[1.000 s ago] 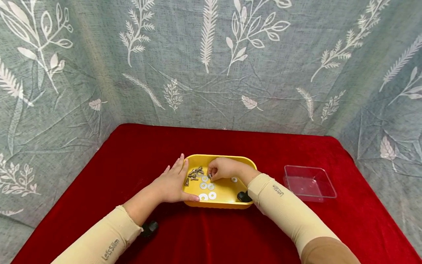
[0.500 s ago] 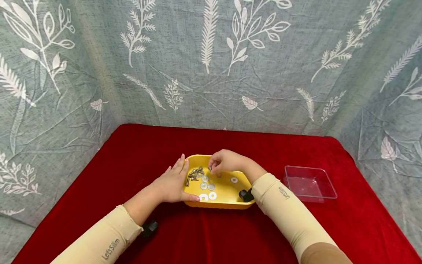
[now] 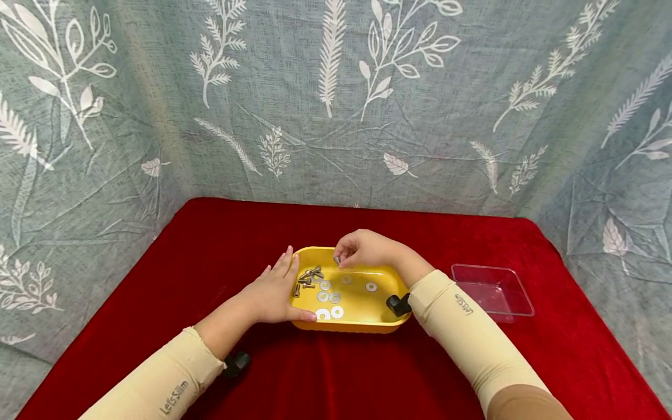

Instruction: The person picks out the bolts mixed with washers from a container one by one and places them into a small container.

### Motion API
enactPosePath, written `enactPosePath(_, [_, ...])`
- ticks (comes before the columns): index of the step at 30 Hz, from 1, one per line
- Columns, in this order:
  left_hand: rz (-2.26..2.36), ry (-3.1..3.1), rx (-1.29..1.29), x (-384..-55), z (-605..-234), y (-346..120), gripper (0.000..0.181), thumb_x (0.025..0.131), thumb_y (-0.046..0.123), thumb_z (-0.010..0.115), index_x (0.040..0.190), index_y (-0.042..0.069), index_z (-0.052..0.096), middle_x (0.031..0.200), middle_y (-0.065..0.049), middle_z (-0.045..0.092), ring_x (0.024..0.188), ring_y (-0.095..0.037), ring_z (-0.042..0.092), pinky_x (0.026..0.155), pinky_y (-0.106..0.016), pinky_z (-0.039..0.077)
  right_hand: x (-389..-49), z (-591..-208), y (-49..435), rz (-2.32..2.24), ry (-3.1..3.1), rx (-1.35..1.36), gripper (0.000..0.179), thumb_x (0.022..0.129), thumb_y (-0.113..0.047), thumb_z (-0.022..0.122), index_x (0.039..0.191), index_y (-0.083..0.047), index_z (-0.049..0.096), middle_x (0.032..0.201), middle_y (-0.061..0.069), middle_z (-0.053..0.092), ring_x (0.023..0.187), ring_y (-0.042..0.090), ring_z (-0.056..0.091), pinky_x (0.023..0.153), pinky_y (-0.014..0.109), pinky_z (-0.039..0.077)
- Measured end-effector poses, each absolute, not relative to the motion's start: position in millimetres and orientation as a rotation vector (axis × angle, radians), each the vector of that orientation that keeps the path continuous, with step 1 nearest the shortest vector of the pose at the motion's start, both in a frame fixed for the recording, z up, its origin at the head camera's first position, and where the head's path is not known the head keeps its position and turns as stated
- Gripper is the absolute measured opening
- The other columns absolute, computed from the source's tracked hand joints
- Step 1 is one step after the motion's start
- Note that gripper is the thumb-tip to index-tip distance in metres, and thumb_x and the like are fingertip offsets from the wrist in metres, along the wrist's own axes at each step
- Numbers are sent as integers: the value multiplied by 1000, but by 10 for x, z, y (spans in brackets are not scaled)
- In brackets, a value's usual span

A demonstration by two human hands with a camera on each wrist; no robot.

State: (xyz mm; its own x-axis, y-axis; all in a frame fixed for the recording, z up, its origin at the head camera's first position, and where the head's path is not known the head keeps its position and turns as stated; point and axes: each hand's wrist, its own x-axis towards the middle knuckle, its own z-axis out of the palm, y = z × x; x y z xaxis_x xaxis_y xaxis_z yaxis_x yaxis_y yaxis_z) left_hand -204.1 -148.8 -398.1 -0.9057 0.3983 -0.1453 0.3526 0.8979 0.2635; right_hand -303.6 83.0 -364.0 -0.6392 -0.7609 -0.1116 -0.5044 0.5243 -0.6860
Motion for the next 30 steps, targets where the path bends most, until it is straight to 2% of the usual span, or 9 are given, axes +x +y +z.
enactPosePath(3, [344, 2869, 569, -2039, -3984, -1494, 125, 65, 75, 58, 144, -4, 3, 151, -21, -7, 139, -32, 1, 108, -52, 15, -3045, -3584, 876, -908, 2361, -1036, 13, 81, -13, 70, 93, -9, 67, 80, -2, 65, 76, 11, 58, 70, 23, 48])
enactPosePath(9, [364, 2874, 564, -2030, -3986, -1500, 125, 64, 75, 58, 144, -4, 3, 150, -20, -9, 139, -32, 1, 108, -52, 15, -3045, -3474, 1018, -947, 2377, -1033, 17, 81, -13, 69, 95, -3, 67, 81, 0, 64, 77, 14, 58, 72, 25, 49])
enactPosePath(17, [370, 2872, 562, -2027, -3986, -1498, 126, 64, 77, 58, 145, -3, 3, 151, -20, -9, 139, -31, 0, 108, -51, 14, -3053, -3337, 1300, -1014, 2410, -946, 11, 82, -11, 68, 93, -9, 66, 82, 2, 64, 76, 17, 58, 69, 27, 50])
enactPosePath(30, [363, 2868, 561, -2048, -3999, -1494, 128, 62, 79, 55, 145, -2, 3, 150, -18, -12, 139, -30, -1, 109, -50, 15, -3009, -3157, 1823, -1054, 2497, -832, 17, 84, -12, 67, 100, -7, 65, 85, 5, 64, 80, 20, 60, 72, 32, 51])
